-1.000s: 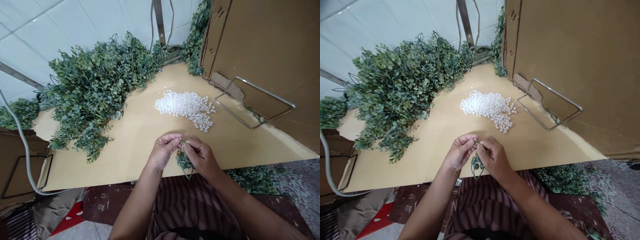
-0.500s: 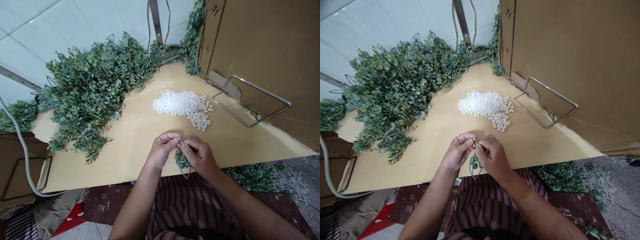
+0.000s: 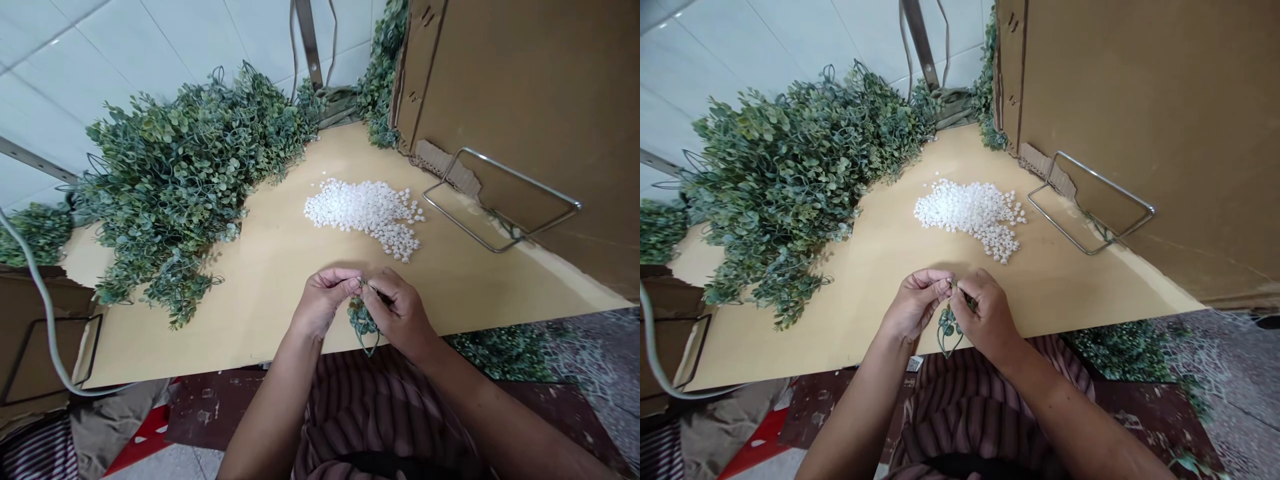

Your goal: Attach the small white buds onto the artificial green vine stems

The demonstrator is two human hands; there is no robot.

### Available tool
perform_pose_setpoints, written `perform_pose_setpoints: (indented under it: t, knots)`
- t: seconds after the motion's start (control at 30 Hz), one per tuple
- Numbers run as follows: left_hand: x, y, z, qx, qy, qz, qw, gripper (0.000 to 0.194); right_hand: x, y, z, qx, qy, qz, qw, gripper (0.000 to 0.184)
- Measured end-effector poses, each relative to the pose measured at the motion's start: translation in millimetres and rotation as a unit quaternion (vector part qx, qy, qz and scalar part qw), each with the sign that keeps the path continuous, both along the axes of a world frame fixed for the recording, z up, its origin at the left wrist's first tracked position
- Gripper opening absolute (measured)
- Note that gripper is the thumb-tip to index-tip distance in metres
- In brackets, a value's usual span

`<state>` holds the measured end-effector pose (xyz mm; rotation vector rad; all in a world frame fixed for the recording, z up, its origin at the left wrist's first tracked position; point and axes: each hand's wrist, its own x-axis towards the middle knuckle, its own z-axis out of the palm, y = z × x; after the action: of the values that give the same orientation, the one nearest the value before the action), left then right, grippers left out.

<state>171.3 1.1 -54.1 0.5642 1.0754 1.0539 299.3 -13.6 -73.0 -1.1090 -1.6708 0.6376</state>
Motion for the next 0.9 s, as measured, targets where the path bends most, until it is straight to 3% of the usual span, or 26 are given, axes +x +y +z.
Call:
perform_pose_setpoints:
  t: [0.9]
  knots:
    - [-10.4,8.6,0.8,0.0,0.032,-0.104,0.994,0.031,2.1,-1.5,-3.4,-0.036,-0.004,0.012,0.999,0.029]
